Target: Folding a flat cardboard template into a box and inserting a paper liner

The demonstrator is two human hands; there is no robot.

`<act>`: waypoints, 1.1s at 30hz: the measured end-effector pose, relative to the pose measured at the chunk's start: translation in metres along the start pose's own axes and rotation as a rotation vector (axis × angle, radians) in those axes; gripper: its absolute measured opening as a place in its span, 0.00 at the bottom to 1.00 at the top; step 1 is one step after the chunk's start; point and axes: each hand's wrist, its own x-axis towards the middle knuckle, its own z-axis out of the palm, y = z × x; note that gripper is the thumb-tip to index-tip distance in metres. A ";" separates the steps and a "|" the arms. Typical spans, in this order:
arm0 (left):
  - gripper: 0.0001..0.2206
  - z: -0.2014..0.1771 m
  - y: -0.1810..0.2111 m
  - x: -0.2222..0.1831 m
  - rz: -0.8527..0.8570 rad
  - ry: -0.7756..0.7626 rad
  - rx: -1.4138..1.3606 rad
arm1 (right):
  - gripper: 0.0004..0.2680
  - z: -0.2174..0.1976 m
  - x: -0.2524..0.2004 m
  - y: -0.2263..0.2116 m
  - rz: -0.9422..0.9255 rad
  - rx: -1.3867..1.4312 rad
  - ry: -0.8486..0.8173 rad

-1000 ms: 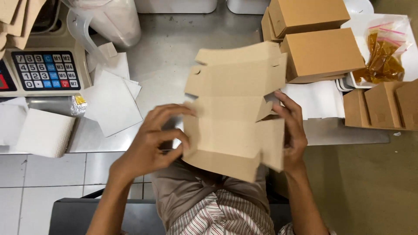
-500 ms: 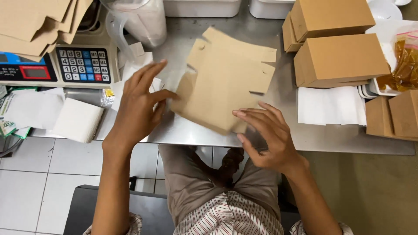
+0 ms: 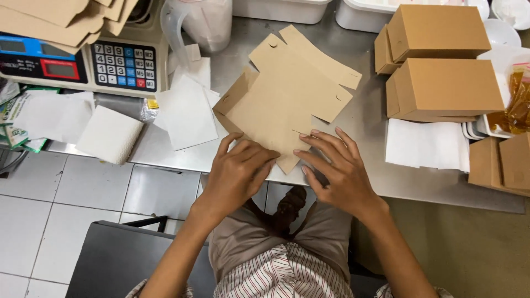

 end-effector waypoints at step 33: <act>0.12 -0.055 0.012 0.005 -0.493 0.038 -0.590 | 0.09 -0.046 0.108 -0.029 0.017 0.411 -0.483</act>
